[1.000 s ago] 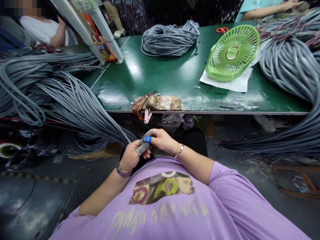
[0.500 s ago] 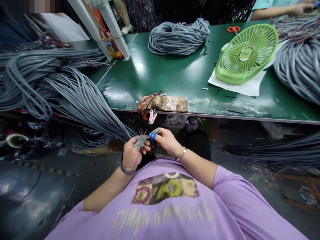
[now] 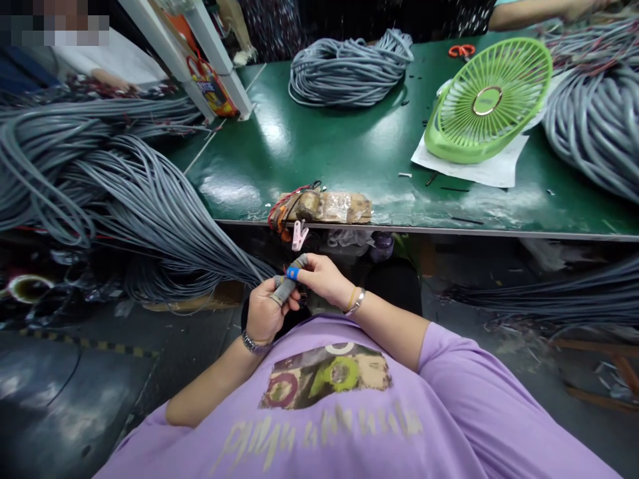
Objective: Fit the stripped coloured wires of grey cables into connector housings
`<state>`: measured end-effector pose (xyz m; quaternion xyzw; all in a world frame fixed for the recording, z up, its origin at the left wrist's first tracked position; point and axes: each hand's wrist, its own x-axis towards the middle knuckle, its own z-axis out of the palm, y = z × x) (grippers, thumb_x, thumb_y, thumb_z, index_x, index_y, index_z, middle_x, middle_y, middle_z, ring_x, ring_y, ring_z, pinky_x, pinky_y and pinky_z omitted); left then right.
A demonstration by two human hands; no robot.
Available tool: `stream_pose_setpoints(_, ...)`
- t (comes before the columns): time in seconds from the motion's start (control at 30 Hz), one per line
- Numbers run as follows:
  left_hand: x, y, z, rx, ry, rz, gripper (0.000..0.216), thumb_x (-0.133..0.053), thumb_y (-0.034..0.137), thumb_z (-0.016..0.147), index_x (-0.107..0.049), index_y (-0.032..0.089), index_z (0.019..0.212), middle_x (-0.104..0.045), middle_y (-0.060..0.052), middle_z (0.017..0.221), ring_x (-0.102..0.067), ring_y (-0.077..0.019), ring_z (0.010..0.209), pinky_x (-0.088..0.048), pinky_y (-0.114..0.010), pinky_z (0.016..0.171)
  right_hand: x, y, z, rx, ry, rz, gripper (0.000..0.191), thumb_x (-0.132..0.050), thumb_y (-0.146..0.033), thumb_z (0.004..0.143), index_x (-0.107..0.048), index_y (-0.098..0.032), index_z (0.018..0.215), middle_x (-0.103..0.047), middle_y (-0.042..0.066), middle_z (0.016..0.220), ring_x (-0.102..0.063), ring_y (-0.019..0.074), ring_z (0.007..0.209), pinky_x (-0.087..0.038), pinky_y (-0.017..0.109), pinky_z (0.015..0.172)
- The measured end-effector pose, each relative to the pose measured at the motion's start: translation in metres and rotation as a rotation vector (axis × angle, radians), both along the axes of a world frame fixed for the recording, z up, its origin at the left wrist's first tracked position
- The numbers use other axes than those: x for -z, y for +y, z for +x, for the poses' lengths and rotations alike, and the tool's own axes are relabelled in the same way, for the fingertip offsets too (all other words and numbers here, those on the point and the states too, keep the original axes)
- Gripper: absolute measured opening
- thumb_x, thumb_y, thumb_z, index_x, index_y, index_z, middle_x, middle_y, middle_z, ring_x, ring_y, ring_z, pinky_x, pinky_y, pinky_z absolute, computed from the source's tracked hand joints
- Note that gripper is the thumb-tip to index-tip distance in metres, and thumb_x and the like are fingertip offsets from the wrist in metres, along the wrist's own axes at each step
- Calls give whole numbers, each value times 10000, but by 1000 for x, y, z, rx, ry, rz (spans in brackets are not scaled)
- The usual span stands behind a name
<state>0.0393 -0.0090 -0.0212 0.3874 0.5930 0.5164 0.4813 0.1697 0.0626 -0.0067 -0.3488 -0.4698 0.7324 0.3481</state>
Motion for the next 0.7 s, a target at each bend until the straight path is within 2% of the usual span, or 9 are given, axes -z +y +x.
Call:
stream_pose_setpoints(0.17, -4, 2, 4, -81, -57, 41, 283, -661, 390, 798, -617, 142, 670, -628, 2, 577, -534, -65, 402, -312, -158, 338, 9, -10, -5, 148, 47, -52, 270, -769, -356, 639, -615, -151, 726, -569, -22, 642, -468, 83, 566, -364, 225, 517)
stream_pose_setpoints(0.27, -6, 2, 6, -120, -130, 45, 281, -674, 389, 783, -615, 140, 666, -630, 1, 581, -543, -67, 407, -321, -155, 338, 10, -14, -9, 187, 99, -99, 253, -768, -342, 634, -611, -155, 702, -555, -24, 625, -448, 76, 548, -345, 223, 508)
stream_pose_setpoints(0.37, -7, 1, 6, -147, -180, 43, 263, -697, 384, 757, -624, 137, 701, -638, -1, 582, -554, -71, 405, -319, -148, 335, 9, -14, -10, 191, 154, -188, 254, -770, -324, 617, -597, -154, 693, -533, -34, 599, -411, 65, 526, -322, 212, 497)
stream_pose_setpoints(0.5, -8, 0, 4, -188, -214, 46, 275, -718, 395, 730, -632, 135, 748, -641, 0, 569, -553, -73, 385, -296, -136, 319, 7, -7, -3, 273, 247, -329, 275, -762, -292, 606, -524, -171, 670, -430, -75, 547, -351, 52, 506, -302, 190, 492)
stream_pose_setpoints(0.6, -8, -2, 2, -204, -227, 60, 268, -720, 386, 728, -626, 136, 746, -642, 1, 564, -547, -71, 378, -287, -133, 317, 8, -4, 6, 233, 294, -383, 264, -752, -286, 608, -534, -171, 702, -457, -64, 601, -372, 53, 523, -321, 187, 498)
stream_pose_setpoints(0.7, -8, -3, 3, -203, -227, 56, 257, -715, 380, 732, -627, 140, 759, -641, 6, 566, -546, -71, 378, -289, -136, 321, 9, -7, 10, 148, 268, -385, 282, -733, -369, 646, -603, -161, 787, -527, -31, 697, -436, 63, 564, -361, 197, 512)
